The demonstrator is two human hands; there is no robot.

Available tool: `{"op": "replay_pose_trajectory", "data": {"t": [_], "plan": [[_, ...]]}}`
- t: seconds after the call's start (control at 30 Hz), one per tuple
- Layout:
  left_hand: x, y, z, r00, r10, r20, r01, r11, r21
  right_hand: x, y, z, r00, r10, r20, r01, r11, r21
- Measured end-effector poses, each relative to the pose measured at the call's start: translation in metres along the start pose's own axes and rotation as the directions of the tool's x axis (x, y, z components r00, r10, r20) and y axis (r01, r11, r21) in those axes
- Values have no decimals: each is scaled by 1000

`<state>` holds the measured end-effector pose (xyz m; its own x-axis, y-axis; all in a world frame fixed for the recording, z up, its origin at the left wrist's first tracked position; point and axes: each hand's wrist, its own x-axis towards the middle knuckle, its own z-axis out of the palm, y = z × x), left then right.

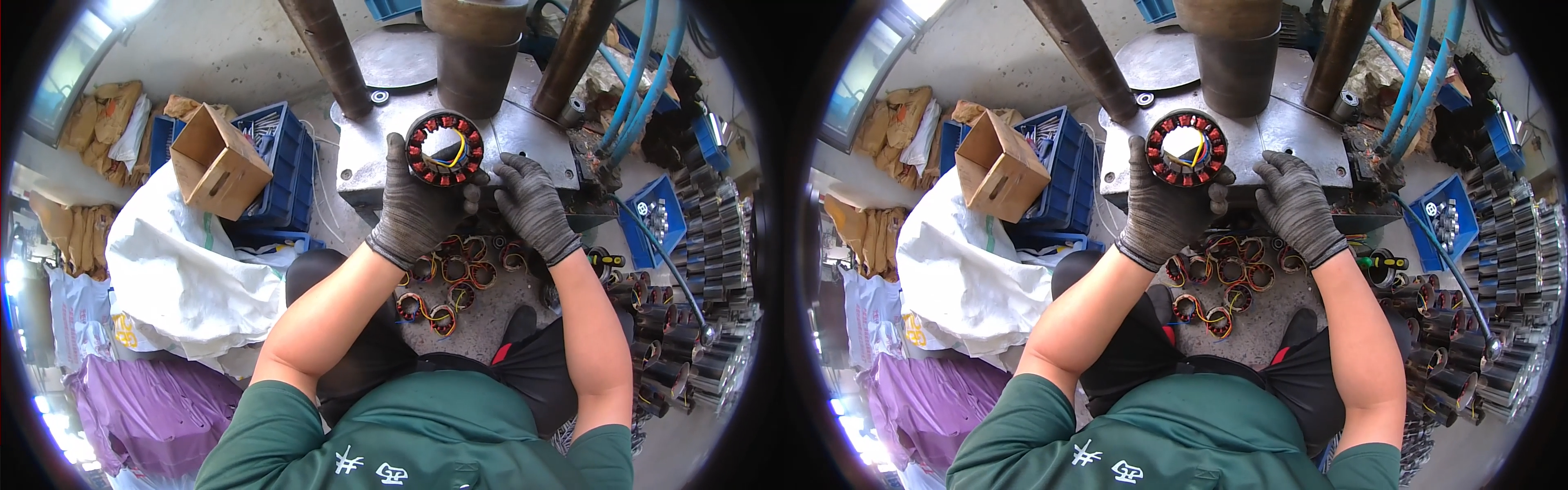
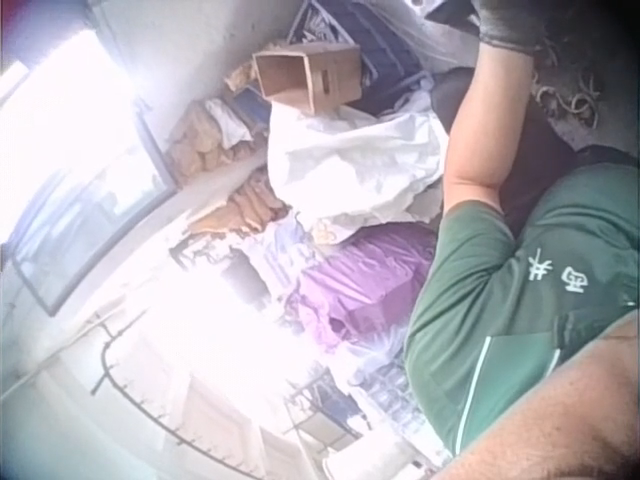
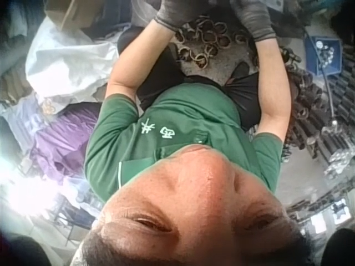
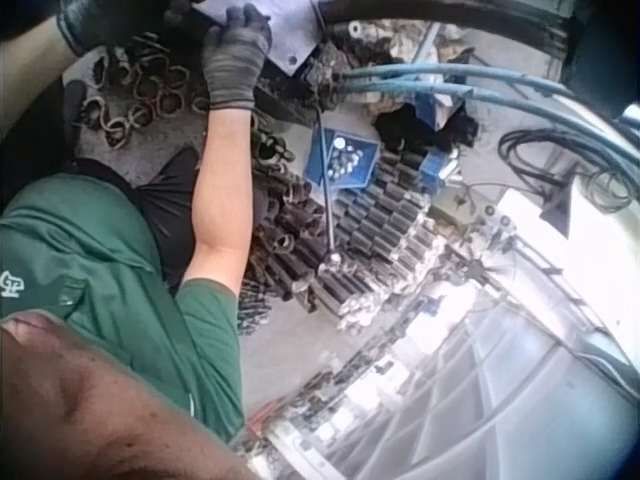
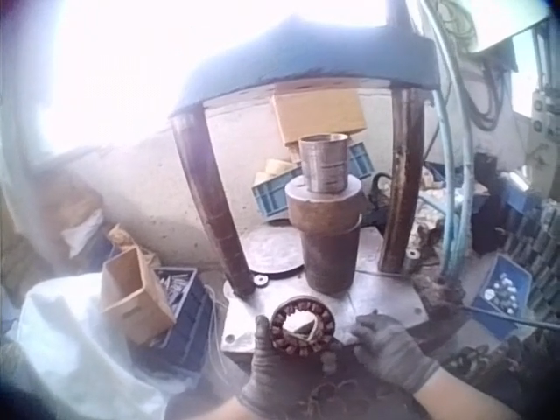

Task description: The person places a copper-wound stator core into a press and uses a large cylindrical tool to compress it. They then retrieve a metal sleeve from a bag, place it onto the press, and use the press to insert the stator core into the sleeve.

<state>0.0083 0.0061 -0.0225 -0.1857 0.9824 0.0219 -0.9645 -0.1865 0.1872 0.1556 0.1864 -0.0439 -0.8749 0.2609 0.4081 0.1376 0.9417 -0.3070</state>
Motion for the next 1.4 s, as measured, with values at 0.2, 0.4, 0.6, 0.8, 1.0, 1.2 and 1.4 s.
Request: {"op": "replay_pose_trajectory", "data": {"t": [0.2, 0.4, 0.6, 0.8, 1.0, 1.2, 1.4], "plan": [[1, 3, 2, 999, -19, 36, 18, 1000, 20, 2, -12, -20, 999, -37, -20, 37, 998, 40], [1, 7, 6, 999, 47, -11, -46, 995, 87, 2, -38, -56, 984, -147, -101, 158, 981, 113], [15, 37, 17, 926, 369, 81, -353, 767, 537, -16, -55, -78, 970, -184, -157, 219, 945, 243], [61, 95, 99, 592, 702, 395, -642, 115, 758, -22, -56, -86, 967, -200, -160, 243, 914, 325], [146, 121, 200, 471, 729, 497, -510, -235, 828, -21, -56, -83, 966, -209, -154, 251, 904, 345], [192, 128, 245, 659, 500, 562, -146, -648, 748, -22, -58, -77, 969, -231, -92, 248, 911, 330], [207, 151, 243, 768, 451, 454, 41, -742, 669, -25, -59, -73, 965, -261, -20, 254, 917, 309]]}}
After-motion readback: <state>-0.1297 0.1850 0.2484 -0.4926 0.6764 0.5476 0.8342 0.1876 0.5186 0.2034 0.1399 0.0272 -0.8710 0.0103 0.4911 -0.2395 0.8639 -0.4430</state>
